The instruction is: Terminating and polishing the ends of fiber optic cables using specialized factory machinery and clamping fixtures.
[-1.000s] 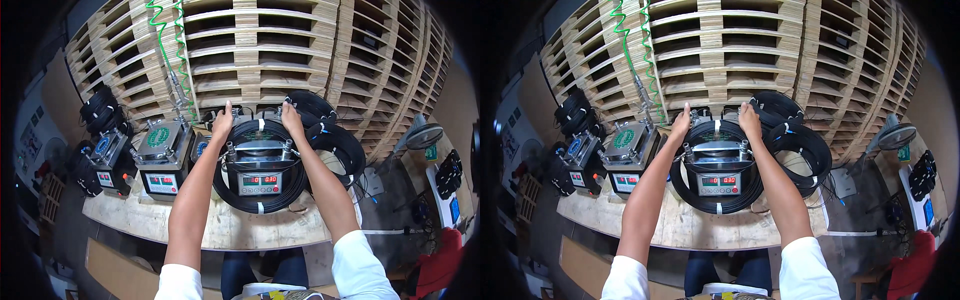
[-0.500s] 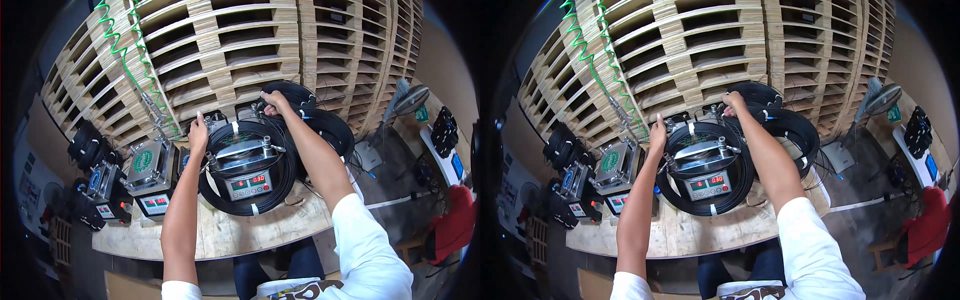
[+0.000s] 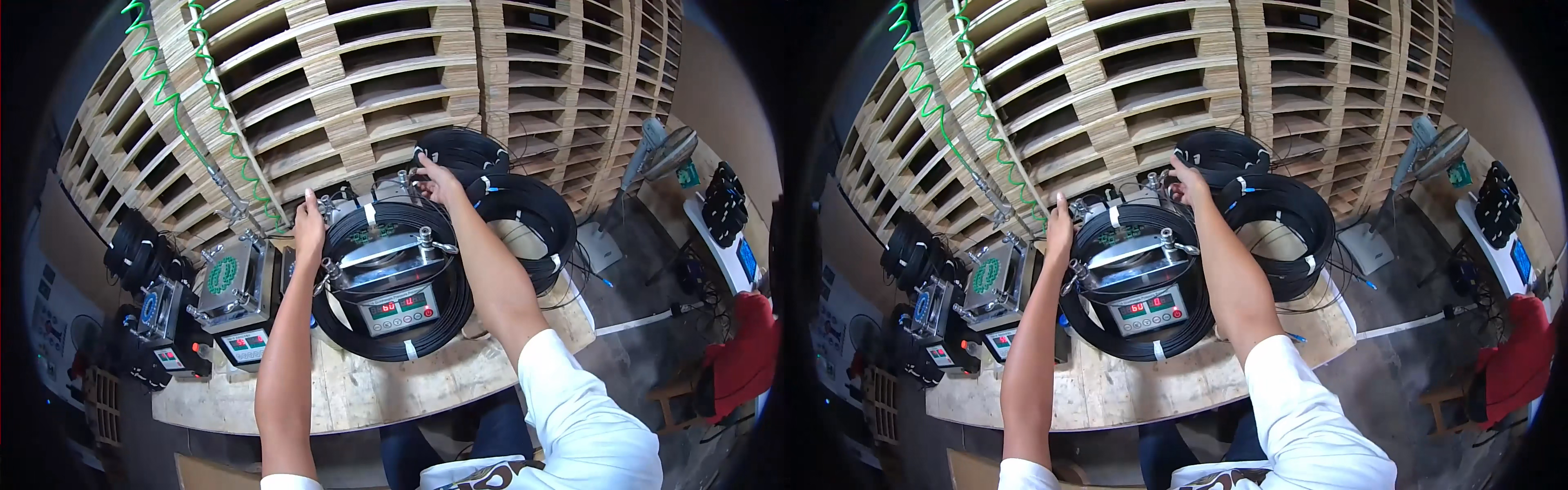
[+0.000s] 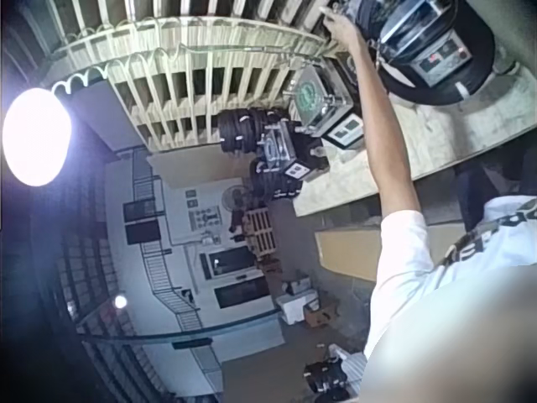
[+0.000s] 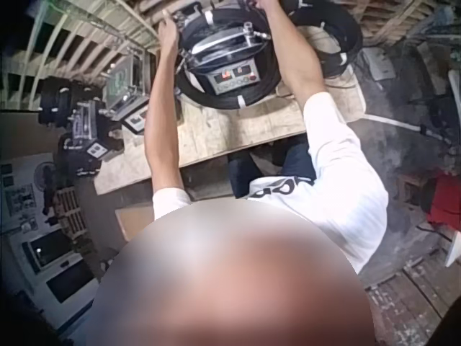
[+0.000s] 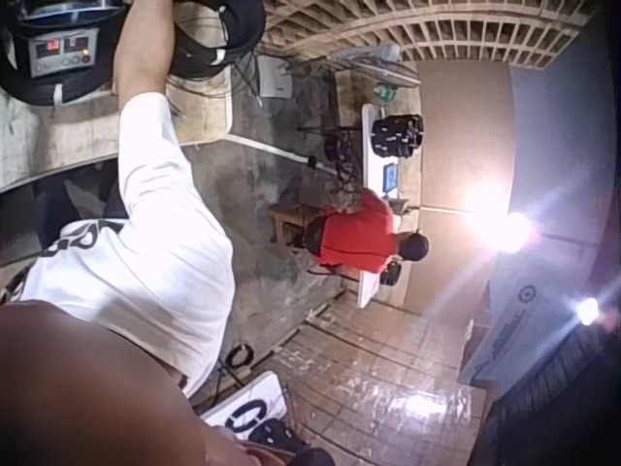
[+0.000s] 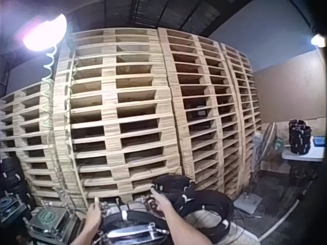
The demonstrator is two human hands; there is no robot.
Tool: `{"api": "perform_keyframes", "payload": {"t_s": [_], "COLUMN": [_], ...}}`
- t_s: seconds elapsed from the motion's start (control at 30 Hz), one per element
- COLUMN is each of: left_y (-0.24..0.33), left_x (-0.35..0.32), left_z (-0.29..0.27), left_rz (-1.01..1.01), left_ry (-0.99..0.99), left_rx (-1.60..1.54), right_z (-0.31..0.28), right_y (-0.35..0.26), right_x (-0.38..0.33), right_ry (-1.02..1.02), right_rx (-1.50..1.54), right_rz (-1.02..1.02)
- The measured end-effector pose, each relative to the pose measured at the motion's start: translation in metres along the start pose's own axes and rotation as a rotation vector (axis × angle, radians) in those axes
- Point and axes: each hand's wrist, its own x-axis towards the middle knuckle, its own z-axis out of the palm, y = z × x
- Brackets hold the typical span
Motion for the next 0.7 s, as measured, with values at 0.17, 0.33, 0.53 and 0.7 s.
{"api": "perform_keyframes", "payload": {"t_s": [0.17,0.33,0.53,0.7], "left_y": [0.015,0.001,0.012,0.011], "left_x": [-0.005,0.007,-0.012,-0.010], "left_z": [0.024,0.019,0.015,0.018], "left_rz": [0.024,0.040,0.013,-0.017], "left_ry": [-0.078,-0.023,-0.045,-0.008], "left_rx": [-0.037,-0.003,-0.023,-0.035], "right_z": [-0.032,0.010,0.043,0.035], "right_y": [-0.025,-0.061,-0.027,-0.033], "right_x": [0.019,-0.020,-0.030,-0.003], "right_ry": [-0.009,-0.034,0.152,-0.314], "right_rx": [-0.462,-1.136,-1.527,-1.431], "right_rz": [-0.364,-0.493,-0.676,-0.679]}}
